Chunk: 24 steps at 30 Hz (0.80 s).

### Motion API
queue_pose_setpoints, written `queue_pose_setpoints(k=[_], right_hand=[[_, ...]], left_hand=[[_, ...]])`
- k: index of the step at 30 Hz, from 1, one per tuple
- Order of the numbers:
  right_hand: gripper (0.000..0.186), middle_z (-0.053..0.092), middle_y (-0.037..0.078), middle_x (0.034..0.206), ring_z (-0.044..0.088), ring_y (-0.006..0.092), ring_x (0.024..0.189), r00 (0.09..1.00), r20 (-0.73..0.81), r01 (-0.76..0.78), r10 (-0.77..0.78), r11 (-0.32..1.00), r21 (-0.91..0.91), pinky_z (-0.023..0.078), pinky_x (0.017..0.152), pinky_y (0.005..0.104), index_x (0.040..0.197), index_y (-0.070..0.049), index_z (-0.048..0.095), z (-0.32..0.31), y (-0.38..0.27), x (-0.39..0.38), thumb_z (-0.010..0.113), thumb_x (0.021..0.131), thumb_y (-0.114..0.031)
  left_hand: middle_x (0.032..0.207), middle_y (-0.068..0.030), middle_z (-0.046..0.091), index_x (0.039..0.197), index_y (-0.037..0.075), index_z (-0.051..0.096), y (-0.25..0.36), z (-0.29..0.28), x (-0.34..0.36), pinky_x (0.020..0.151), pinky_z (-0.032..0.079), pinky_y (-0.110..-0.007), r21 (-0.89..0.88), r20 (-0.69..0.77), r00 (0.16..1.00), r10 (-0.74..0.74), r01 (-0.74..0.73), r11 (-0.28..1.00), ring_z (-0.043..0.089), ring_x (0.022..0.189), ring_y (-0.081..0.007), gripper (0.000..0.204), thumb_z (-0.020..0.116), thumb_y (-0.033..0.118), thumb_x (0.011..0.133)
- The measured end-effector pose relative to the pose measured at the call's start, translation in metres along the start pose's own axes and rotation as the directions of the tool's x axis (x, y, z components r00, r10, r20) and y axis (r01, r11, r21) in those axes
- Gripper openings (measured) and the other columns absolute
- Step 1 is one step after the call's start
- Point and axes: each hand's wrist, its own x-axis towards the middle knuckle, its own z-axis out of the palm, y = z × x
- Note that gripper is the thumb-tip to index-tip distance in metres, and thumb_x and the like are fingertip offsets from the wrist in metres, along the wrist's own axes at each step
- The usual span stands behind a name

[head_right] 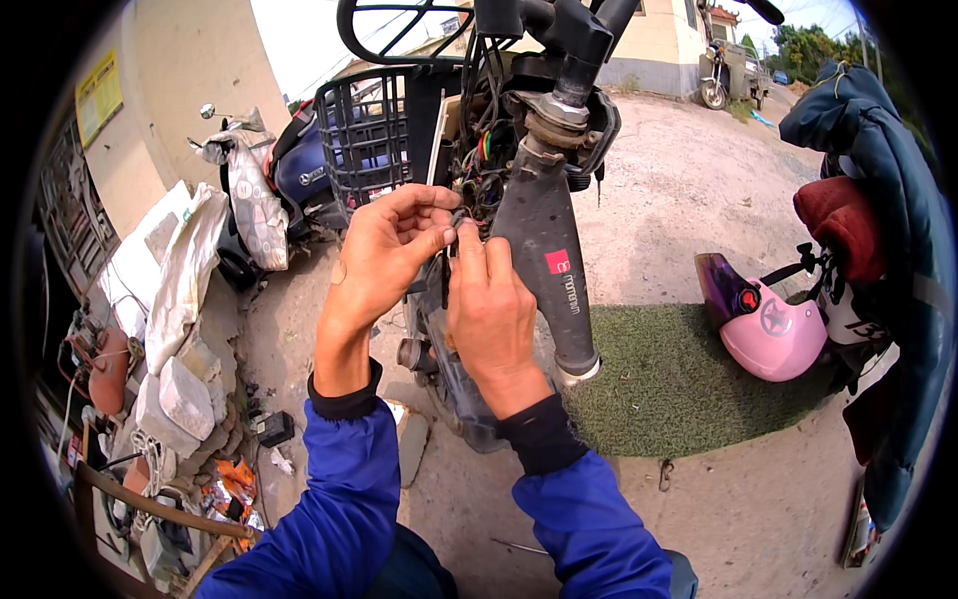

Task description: The person repairs the front handlebar assembly of a scooter. They connect electrical wires and secure them with a zip tie, then reattach the plastic handlebar cover and fasten it with screws using a screwdriver.

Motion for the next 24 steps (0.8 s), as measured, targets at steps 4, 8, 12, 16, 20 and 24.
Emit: queue_pose_setpoints(k=[4, 8, 12, 16, 20, 24], right_hand=[[0.046, 0.066, 0.018, 0.106, 0.072, 0.0407, 0.083, 1.0, 0.023, -0.007, 0.007, 1.0, -0.009, 0.058, 0.07, 0.0488, 0.144, 0.0, 0.064, -0.002, 0.003, 0.001, 0.075, 0.1, -0.005], [0.054, 0.07, 0.022, 0.126, 0.076, 0.0429, 0.102, 0.992, 0.054, -0.114, 0.11, 0.99, 0.078, 0.064, 0.08, 0.0484, 0.148, 0.001, 0.057, -0.003, 0.002, 0.001, 0.077, 0.098, -0.009], [0.059, 0.069, 0.019, 0.118, 0.072, 0.0357, 0.094, 0.986, 0.07, -0.155, 0.149, 0.984, 0.089, 0.061, 0.077, 0.0453, 0.151, 0.001, 0.055, -0.002, 0.007, -0.001, 0.08, 0.099, -0.009], [0.058, 0.065, 0.007, 0.084, 0.064, 0.0188, 0.066, 0.993, 0.021, -0.115, 0.114, 0.991, 0.067, 0.055, 0.066, 0.038, 0.148, 0.0, 0.058, 0.0, 0.006, -0.002, 0.084, 0.097, -0.008], [0.047, 0.075, 0.021, 0.116, 0.078, 0.0373, 0.083, 0.988, 0.076, -0.139, 0.132, 0.986, 0.096, 0.061, 0.07, 0.0471, 0.14, -0.001, 0.058, -0.009, 0.003, -0.005, 0.08, 0.099, -0.008], [0.049, 0.06, 0.003, 0.071, 0.061, 0.0182, 0.059, 0.997, -0.061, -0.044, 0.048, 0.996, 0.075, 0.053, 0.061, 0.0371, 0.134, -0.003, 0.06, 0.003, 0.014, -0.009, 0.088, 0.094, -0.007]], left_hand=[[0.1, -0.0017, 0.075, 0.125, -0.004, 0.076, 0.002, 0.006, -0.002, 0.082, 0.058, -0.025, 0.185, -0.016, 0.997, 0.08, -0.076, 0.98, 0.068, 0.089, -0.0078, 0.029, 0.078, -0.007, 0.096], [0.1, -0.0055, 0.079, 0.119, -0.004, 0.078, 0.002, 0.009, 0.0, 0.08, 0.059, -0.028, 0.251, -0.08, 0.981, 0.175, -0.15, 0.956, 0.071, 0.089, -0.0104, 0.023, 0.077, -0.005, 0.097], [0.108, -0.0059, 0.08, 0.122, -0.003, 0.077, -0.012, 0.013, 0.006, 0.082, 0.059, -0.027, 0.063, -0.135, 0.976, 0.171, -0.163, 0.985, 0.072, 0.092, -0.0102, 0.02, 0.075, -0.001, 0.102], [0.11, -0.0073, 0.079, 0.129, -0.005, 0.073, 0.0, 0.002, -0.001, 0.082, 0.059, -0.026, -0.103, -0.088, 0.996, 0.016, -0.025, 0.994, 0.071, 0.092, -0.0104, 0.026, 0.075, 0.007, 0.106], [0.104, -0.0071, 0.077, 0.131, -0.009, 0.068, -0.008, -0.001, -0.009, 0.078, 0.059, -0.027, 0.008, -0.059, 0.986, -0.154, 0.154, 0.988, 0.07, 0.089, -0.0101, 0.037, 0.079, 0.016, 0.106], [0.105, -0.0085, 0.08, 0.124, -0.01, 0.073, -0.032, 0.032, -0.011, 0.075, 0.057, -0.025, -0.353, -0.071, 0.98, -0.189, 0.152, 0.923, 0.07, 0.088, -0.008, 0.03, 0.081, 0.011, 0.105]])
